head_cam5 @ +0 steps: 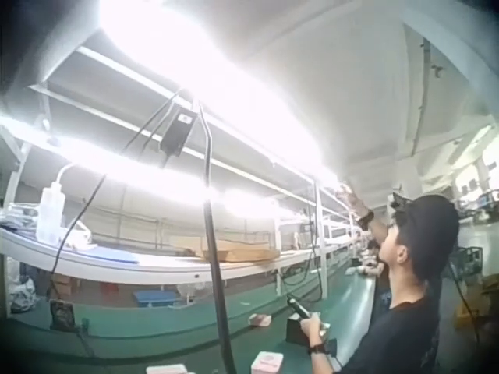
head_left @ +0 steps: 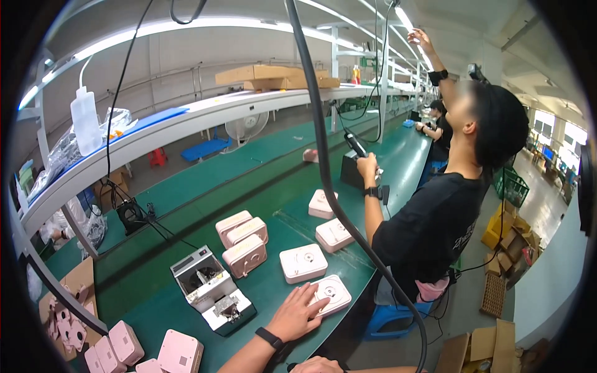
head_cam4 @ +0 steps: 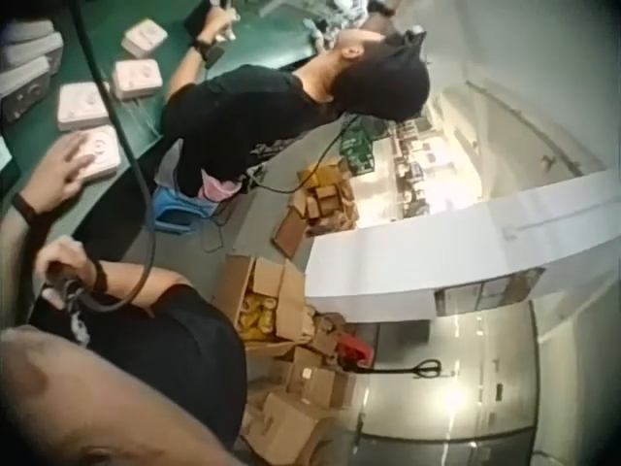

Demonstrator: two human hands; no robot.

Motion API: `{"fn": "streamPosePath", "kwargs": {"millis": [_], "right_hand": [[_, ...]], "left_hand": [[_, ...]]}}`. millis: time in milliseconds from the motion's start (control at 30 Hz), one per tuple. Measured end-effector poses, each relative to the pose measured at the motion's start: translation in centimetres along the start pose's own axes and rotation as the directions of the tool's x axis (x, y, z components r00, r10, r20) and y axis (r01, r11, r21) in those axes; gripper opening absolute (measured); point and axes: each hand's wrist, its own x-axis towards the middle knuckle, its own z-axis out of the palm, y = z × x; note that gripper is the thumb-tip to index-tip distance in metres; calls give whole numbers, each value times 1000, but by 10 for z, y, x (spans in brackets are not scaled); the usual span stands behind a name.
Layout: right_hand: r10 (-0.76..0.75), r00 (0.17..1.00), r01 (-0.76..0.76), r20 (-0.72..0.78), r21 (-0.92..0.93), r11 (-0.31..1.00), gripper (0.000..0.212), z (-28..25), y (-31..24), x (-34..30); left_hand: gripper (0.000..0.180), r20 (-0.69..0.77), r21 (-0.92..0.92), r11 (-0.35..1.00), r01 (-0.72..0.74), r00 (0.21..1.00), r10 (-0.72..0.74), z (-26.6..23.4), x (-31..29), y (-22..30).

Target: The person picks up a pink electronic device, places it on the work surface, and drives screws into the back panel using a power screwdriver. They then set the device aside and repeat the process with another pink electronic device.

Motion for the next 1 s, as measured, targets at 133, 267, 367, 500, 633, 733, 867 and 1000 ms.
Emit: {"fn": "streamPosePath", "kwargs": {"millis": [133,267,367,500,633,733,867,1000], "right_hand": [[-41,999,41,-23,-14,999,29,6,-3,-5],[-80,996,80,-31,15,997,30,10,-4,-6],[45,998,-49,48,86,995,30,16,-11,-6],[60,998,-59,-3,184,981,36,10,4,-11],[-64,997,77,-52,294,953,40,-5,13,-3],[53,992,2,-114,434,901,47,7,23,-9],[186,974,-125,-129,376,918,47,17,22,4],[408,908,-338,-95,411,847,44,14,23,21]], "left_hand": [[48,-101,47,999,27,995,-22,22,21,-9],[50,-180,45,994,98,980,-89,23,26,-2],[52,-231,-46,970,240,942,-244,8,8,9],[54,-313,-178,929,324,877,-366,-34,-42,11],[56,-289,-209,858,470,808,-513,-90,-112,55],[64,-348,0,779,627,730,-588,-120,-199,77],[76,-457,159,518,840,528,-716,-135,-254,80],[79,-381,316,354,880,459,-803,-128,-276,68]]}}
